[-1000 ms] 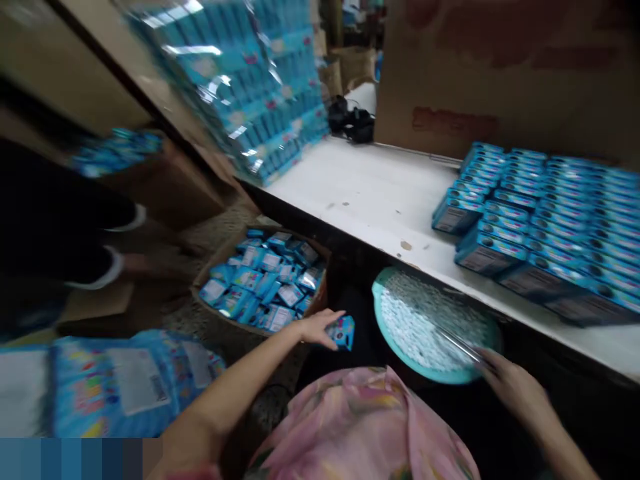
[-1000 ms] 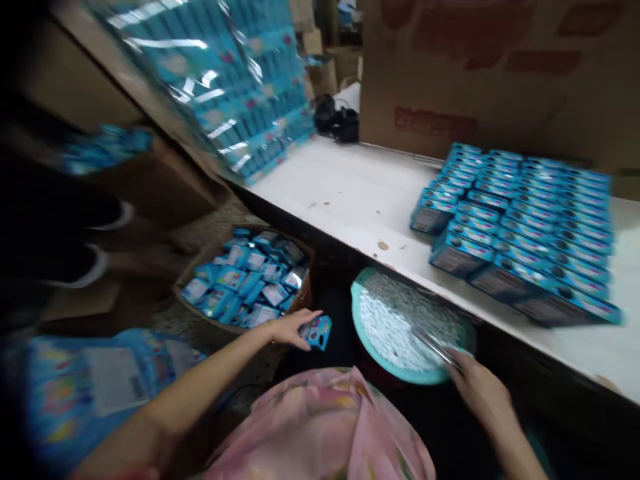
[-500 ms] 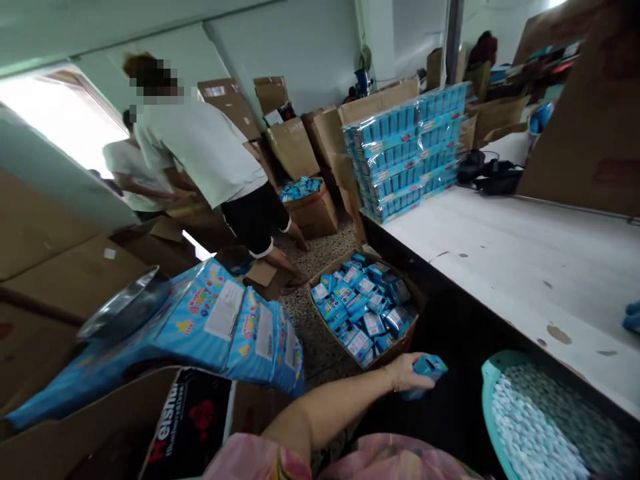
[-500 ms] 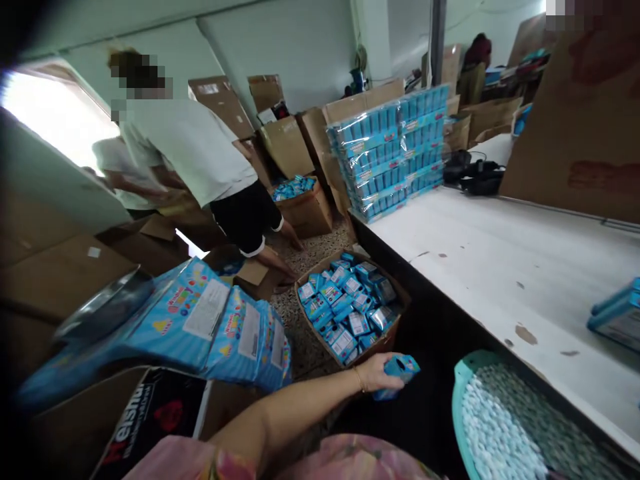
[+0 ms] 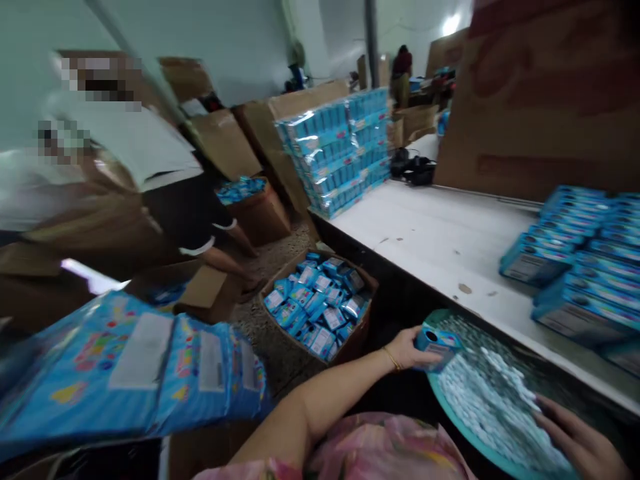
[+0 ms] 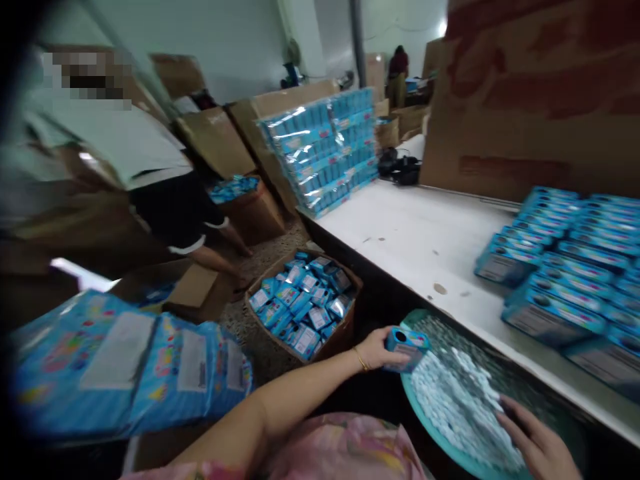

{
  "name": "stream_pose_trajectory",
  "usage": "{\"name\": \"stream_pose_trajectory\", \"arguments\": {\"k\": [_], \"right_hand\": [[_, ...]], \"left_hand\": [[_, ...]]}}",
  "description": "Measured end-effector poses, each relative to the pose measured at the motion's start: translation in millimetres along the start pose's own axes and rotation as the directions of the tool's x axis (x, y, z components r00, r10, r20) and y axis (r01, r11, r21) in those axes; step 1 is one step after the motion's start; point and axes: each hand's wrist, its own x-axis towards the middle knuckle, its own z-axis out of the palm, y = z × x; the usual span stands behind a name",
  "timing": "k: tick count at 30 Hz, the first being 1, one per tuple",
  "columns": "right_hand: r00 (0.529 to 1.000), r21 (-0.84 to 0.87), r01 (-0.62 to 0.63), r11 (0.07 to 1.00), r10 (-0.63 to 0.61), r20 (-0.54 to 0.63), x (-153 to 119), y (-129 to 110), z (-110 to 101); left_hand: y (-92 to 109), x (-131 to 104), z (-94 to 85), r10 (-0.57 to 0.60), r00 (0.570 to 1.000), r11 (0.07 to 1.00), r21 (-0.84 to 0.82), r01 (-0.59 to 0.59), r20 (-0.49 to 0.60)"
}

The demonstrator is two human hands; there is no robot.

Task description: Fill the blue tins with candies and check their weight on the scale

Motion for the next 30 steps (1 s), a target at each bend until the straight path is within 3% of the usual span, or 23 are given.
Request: {"name": "stream_pose_trajectory", "arguments": {"k": [3,5,11,14,20,24,30], "right_hand": [[0.996,0.042,0.034,0.999,-0.038,0.076,-9,-37,-28],[0.993,0.029,0.070,0.997,-0.073,0.097,-10,-59,-43],[0.953,-0.092,0.189,0.978,-0.160,0.258,-2,-100,-68],[0.945,-0.329,0.200,0.923,-0.093,0.313,1,-120,-75],[0.939,-0.687,0.256,0.680,-0.006,0.344,3,-160,-77],[0.936,-0.758,0.279,0.589,0.008,0.351,6,-179,-75],[0.938,-0.763,0.263,0.590,0.028,0.345,9,-185,-84]], "left_hand": [[-3,16,10.3,0.054,0.996,0.998,0.016,-0.055,0.072],[-7,29,17.9,0.138,0.986,0.975,0.160,-0.152,0.091],[-16,59,43.7,0.189,0.961,0.881,0.396,-0.257,0.203],[-17,62,52.1,0.229,0.940,0.841,0.435,-0.322,0.253],[-22,63,54.4,0.282,0.915,0.777,0.492,-0.393,0.287],[-26,66,54.1,0.320,0.893,0.749,0.492,-0.443,0.317],[-29,70,52.0,0.372,0.868,0.731,0.472,-0.492,0.329]]}}
